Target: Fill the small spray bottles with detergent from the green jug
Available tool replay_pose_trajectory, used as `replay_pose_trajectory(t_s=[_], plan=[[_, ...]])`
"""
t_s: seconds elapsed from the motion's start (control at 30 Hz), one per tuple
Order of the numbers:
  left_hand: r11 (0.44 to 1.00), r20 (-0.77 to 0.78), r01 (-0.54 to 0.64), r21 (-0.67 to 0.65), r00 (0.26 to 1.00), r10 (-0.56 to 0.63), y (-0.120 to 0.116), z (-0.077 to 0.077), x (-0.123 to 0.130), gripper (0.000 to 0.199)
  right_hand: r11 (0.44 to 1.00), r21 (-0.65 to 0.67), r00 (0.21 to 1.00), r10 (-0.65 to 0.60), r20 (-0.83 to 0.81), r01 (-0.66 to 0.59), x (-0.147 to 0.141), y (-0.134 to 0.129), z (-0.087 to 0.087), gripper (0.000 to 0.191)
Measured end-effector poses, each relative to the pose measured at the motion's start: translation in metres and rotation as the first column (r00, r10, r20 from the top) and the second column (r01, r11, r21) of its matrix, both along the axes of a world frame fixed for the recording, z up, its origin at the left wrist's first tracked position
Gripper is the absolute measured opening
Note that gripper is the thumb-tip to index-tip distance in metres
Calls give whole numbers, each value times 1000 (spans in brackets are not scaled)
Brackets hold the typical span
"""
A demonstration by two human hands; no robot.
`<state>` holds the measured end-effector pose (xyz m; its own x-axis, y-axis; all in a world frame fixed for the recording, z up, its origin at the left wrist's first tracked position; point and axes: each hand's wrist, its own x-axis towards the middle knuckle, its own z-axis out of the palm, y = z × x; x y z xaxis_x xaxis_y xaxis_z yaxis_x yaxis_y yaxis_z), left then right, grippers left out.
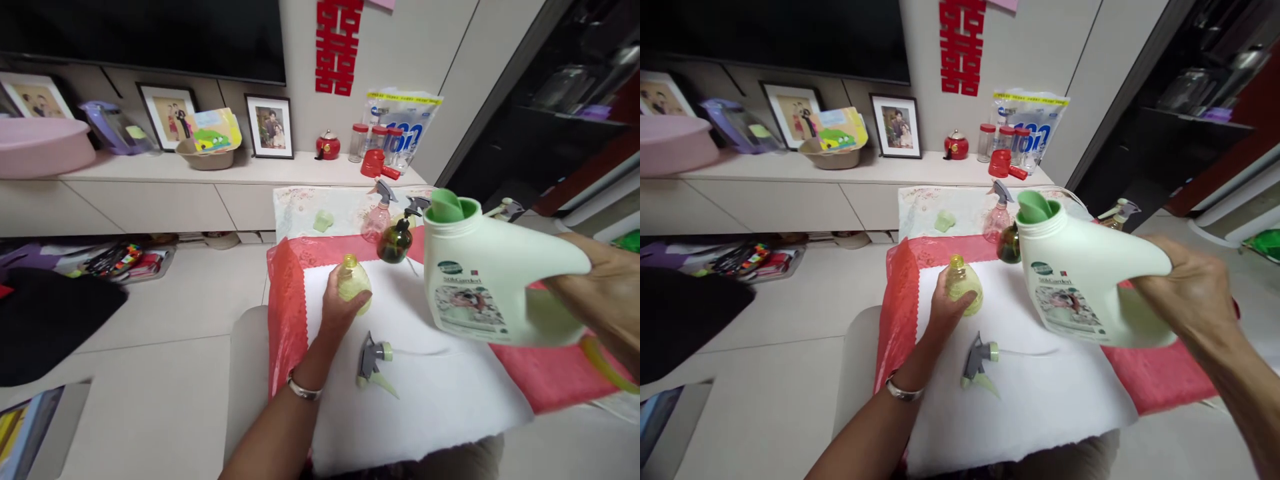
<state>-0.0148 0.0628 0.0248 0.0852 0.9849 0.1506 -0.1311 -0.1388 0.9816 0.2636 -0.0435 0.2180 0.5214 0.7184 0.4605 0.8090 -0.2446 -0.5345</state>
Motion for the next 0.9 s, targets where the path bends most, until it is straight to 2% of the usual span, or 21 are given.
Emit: replay_pose_trajectory(t_s=[0.07,0.2,0.3,0.43,0.57,0.7,0.83,0.9], plan=[[1000,4,9,2,1000,-9,1,1,-1,82,993,111,992,-23,-121,37,0,6,-18,49],[998,-85,-1,55,996,5,0,2,0,78,963,257,976,-25,-217,82,1,18,-60,38],[991,-110,-25,128,993,39,-2,2,3,80,957,273,968,-24,-251,95,-1,26,-86,21],[989,-150,30,142,989,-8,-3,3,5,79,961,232,948,-70,-312,147,1,30,-108,19],[984,-169,86,157,984,-59,-3,1,4,75,970,159,912,-108,-395,184,5,24,-116,18],[982,-170,87,169,984,-58,-3,1,4,75,987,67,916,-108,-387,145,8,11,-112,15],[986,-162,85,147,985,-60,-4,3,4,74,997,-49,960,-76,-268,66,14,-13,-103,37],[988,-160,77,136,986,-55,-5,4,5,73,993,-55,981,-108,-160,100,10,-31,-99,55]])
